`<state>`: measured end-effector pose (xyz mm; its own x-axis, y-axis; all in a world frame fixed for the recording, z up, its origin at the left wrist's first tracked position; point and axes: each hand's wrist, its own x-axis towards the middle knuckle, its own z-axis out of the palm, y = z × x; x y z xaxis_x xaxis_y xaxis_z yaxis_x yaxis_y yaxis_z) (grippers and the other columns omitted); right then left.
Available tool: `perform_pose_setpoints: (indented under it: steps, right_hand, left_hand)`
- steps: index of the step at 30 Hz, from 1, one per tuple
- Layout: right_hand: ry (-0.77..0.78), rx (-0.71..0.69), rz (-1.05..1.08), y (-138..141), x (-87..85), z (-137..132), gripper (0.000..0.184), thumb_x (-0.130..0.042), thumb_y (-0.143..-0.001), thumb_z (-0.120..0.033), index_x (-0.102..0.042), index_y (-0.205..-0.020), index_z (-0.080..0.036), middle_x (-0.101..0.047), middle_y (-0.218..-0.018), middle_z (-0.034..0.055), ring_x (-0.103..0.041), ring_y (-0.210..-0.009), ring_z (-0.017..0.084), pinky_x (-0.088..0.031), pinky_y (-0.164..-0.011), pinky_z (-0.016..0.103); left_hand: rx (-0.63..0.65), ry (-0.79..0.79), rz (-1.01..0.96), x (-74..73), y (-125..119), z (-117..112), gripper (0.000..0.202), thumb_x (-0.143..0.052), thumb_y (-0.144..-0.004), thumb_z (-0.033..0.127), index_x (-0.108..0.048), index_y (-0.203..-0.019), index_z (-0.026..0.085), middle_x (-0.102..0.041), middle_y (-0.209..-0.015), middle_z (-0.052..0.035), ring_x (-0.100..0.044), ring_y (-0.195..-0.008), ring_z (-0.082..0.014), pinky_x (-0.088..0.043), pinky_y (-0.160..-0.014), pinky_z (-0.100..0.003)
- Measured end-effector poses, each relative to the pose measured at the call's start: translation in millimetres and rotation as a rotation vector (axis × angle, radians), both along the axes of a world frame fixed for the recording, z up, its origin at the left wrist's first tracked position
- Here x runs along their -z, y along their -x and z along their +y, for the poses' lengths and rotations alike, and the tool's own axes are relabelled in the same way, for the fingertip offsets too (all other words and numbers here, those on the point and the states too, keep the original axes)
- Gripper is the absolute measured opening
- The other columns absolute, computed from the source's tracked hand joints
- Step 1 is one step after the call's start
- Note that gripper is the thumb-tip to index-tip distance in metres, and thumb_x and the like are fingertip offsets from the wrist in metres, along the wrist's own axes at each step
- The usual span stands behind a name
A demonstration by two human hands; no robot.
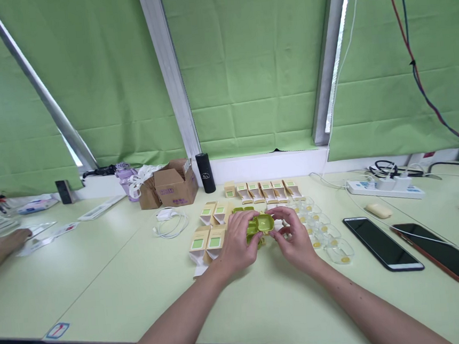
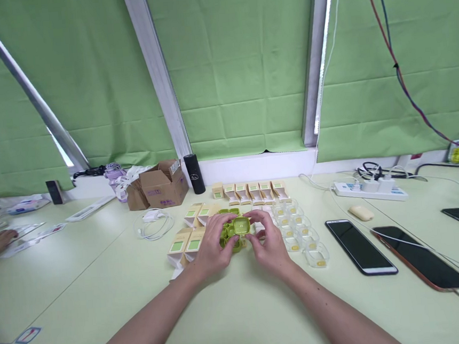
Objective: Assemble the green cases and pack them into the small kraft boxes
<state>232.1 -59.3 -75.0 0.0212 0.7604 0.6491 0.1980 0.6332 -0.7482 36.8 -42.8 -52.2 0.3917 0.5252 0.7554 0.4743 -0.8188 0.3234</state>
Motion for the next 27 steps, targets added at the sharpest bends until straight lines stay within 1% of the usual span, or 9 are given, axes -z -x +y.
perform_pose_setpoints:
  steps: [7, 15, 21, 27]
  right_hand:
    - [0.044, -0.037, 0.080, 0.2, 0.0, 0.2, 0.043, -0.070, -0.094, -0.027, -0.051, -0.133, -0.032, -0.071, -0.134, 0.0101, -0.069, -0.117, 0.027, -0.061, -0.070, 0.032]
    - [0.047, -0.055, 0.094, -1.6, 1.1, 2.2, 0.041, -0.071, -0.096, -0.030, -0.052, -0.133, -0.032, -0.071, -0.135, 0.0111, -0.069, -0.119, 0.028, -0.061, -0.070, 0.034]
    - [0.053, -0.066, 0.098, -2.1, 2.9, 3.3, 0.037, -0.070, -0.098, -0.034, -0.055, -0.131, -0.032, -0.071, -0.135, 0.0109, -0.069, -0.120, 0.028, -0.062, -0.070, 0.033]
    - [0.094, -0.103, 0.093, -2.1, 3.9, 4.8, 0.028, -0.067, -0.102, -0.039, -0.060, -0.128, -0.031, -0.070, -0.131, 0.0103, -0.068, -0.117, 0.027, -0.062, -0.070, 0.032]
  left_hand:
    - [-0.013, 0.007, -0.035, 3.0, -0.4, 1.0, 0.038, -0.067, -0.099, 0.021, -0.058, -0.136, 0.025, -0.072, -0.128, -0.0109, -0.064, -0.120, -0.0299, -0.051, -0.104, -0.047]
    - [-0.011, -0.010, -0.033, 3.6, -0.3, 2.1, 0.039, -0.066, -0.099, 0.018, -0.058, -0.137, 0.025, -0.073, -0.125, -0.0106, -0.066, -0.117, -0.0297, -0.051, -0.103, -0.049]
    - [-0.016, -0.010, -0.038, 5.0, -0.2, 3.1, 0.041, -0.065, -0.098, 0.015, -0.058, -0.137, 0.025, -0.073, -0.124, -0.0107, -0.065, -0.116, -0.0298, -0.053, -0.101, -0.049]
    - [-0.059, 0.026, -0.083, 8.9, 0.1, 8.5, 0.035, -0.062, -0.099, 0.015, -0.063, -0.133, 0.024, -0.075, -0.114, -0.0091, -0.068, -0.101, -0.0265, -0.055, -0.094, -0.046]
